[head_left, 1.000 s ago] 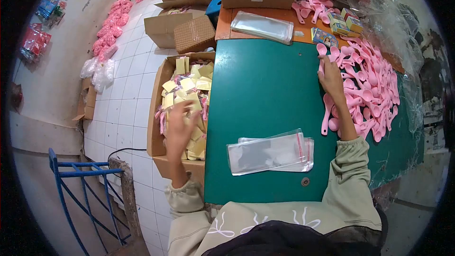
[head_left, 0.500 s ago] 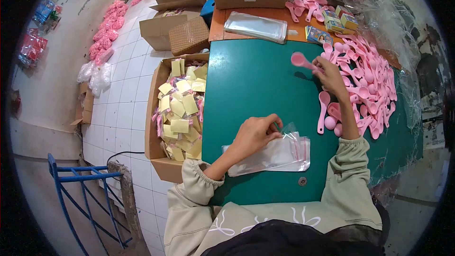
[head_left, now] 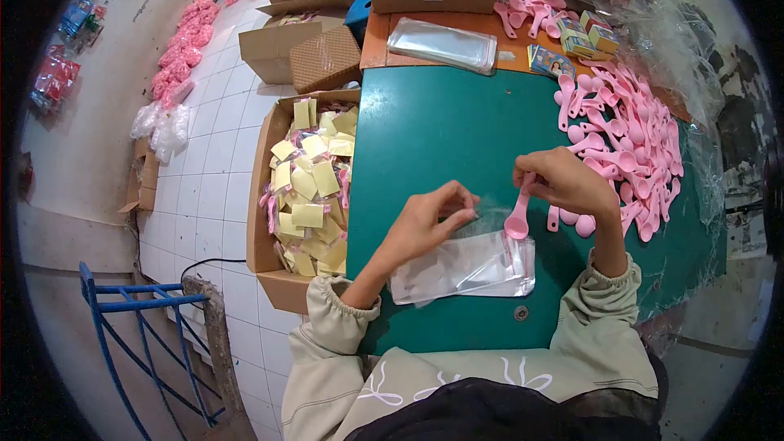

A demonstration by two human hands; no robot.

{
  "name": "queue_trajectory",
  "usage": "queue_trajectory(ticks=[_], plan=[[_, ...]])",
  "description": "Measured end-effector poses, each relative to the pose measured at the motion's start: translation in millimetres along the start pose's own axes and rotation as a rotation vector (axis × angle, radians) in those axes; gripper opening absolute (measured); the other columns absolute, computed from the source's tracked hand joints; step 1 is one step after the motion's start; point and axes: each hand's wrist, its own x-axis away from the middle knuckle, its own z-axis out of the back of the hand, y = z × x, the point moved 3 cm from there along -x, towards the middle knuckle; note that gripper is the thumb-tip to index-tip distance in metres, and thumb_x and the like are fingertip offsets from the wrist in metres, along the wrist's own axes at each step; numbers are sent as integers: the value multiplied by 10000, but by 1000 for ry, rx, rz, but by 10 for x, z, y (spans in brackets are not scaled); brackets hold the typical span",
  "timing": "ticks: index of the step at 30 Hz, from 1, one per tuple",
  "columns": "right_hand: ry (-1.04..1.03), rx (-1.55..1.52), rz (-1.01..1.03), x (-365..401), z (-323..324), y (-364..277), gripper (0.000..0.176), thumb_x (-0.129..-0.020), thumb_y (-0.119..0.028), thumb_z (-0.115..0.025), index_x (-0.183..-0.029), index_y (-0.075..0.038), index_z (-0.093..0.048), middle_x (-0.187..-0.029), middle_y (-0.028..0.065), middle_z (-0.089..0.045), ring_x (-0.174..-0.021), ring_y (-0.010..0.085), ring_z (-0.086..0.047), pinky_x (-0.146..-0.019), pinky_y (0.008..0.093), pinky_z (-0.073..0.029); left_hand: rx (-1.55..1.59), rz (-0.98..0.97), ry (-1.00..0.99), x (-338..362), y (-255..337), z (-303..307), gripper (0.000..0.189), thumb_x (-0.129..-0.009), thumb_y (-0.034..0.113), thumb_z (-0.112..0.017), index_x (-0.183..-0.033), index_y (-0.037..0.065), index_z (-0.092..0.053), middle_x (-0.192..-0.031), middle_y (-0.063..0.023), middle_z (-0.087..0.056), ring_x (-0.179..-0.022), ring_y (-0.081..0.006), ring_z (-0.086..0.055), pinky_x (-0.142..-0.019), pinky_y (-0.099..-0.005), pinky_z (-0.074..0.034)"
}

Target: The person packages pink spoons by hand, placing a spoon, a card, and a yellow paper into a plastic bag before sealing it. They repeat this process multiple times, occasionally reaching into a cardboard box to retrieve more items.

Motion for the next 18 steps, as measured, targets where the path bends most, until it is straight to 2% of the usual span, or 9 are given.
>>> queue_trajectory(ticks=[1,4,7,8,11,12,16,18], plan=[[-5,4,-17,14,6,8,137,-743,-8,-577,-880,-4,-575,-772,156,-623,-678,281,-624,-596,347,-474,35,-37,13,-7,3,30,148,-900,121,-570,-960,10,-495,-965,-113,-671,-869,-174,-647,-725,-289,-529],[29,33,38,38,87,-34,116,-765,2,-570,-881,9,-567,-731,133,-617,-641,227,-628,-570,316,-472,382,210,-31,-7,-64,86,149,-907,96,-556,-989,37,-445,-958,-142,-667,-865,-196,-653,-702,-278,-533],[327,-184,-115,97,290,-82,70,-824,-16,-559,-891,4,-558,-706,80,-601,-621,147,-618,-553,279,-468,468,250,-20,-6,-64,65,160,-912,85,-546,-995,50,-413,-952,-162,-664,-860,-187,-656,-678,-255,-528],[399,-194,-141,111,334,-127,91,-881,-56,-542,-955,-8,-520,-706,53,-584,-626,98,-602,-550,250,-467,464,268,-4,-7,-39,61,152,-912,76,-541,-990,42,-416,-937,-150,-668,-856,-177,-656,-693,-253,-531],[614,-402,-80,77,252,-226,153,-899,-74,-539,-1022,-17,-468,-722,69,-594,-615,108,-601,-549,244,-471,453,286,33,-18,2,62,149,-910,65,-539,-1001,25,-429,-910,-123,-671,-849,-160,-654,-710,-249,-536],[609,-386,-48,58,217,-257,193,-893,-72,-551,-1032,-10,-432,-715,82,-593,-624,113,-606,-548,237,-472,456,270,41,-12,-46,66,165,-908,72,-547,-1020,26,-436,-914,-122,-668,-850,-164,-654,-699,-247,-532],[519,-367,-102,-7,89,-329,203,-877,-77,-579,-1000,-9,-432,-717,82,-597,-620,114,-607,-535,234,-466,370,275,76,-12,-51,73,215,-906,81,-555,-1094,17,-473,-909,-102,-659,-853,-150,-645,-706,-247,-529],[525,-375,-113,-17,75,-341,206,-874,-81,-584,-996,-12,-432,-715,79,-595,-612,110,-598,-531,234,-464,448,260,65,-16,-62,41,232,-911,95,-551,-1120,15,-493,-919,-94,-659,-853,-135,-640,-714,-248,-529]])
